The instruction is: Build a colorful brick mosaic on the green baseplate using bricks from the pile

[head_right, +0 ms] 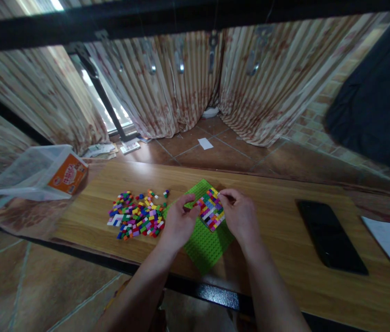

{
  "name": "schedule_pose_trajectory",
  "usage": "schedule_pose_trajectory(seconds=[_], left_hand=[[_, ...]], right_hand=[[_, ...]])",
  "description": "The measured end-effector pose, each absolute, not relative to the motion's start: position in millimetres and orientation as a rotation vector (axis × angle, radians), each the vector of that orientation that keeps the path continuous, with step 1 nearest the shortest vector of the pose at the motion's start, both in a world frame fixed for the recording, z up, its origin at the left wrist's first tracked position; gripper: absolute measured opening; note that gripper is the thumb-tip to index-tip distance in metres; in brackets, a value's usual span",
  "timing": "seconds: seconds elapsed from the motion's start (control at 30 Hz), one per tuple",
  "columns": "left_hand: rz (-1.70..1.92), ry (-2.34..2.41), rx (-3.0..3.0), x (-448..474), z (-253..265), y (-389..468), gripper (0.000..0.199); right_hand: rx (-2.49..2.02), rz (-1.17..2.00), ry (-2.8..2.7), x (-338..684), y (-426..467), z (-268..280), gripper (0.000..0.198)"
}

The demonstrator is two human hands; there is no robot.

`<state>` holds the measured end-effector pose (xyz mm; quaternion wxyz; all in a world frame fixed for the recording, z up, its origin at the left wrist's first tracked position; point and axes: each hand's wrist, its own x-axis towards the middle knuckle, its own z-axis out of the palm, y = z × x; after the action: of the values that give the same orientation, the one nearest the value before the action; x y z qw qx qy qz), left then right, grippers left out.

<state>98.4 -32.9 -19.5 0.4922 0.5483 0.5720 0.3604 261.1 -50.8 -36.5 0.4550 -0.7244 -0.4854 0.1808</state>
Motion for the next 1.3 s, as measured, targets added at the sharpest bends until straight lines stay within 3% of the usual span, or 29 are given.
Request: schedule_pose_trajectory(seconds=[1.07, 1.3], left_hand=[[0.800, 1.379, 1.539, 96.4, -14.1, -37.9, 0.026], [0.803, 1.732, 1.826, 63.3, -12.2, -3.4, 0.032]], right_hand=[[-1.832, 0.391, -1.247, 262.2, -49.2, -43.0, 0.031], [-1.877, 0.449, -1.195, 270.6, -57.4, -42.8, 0.039]])
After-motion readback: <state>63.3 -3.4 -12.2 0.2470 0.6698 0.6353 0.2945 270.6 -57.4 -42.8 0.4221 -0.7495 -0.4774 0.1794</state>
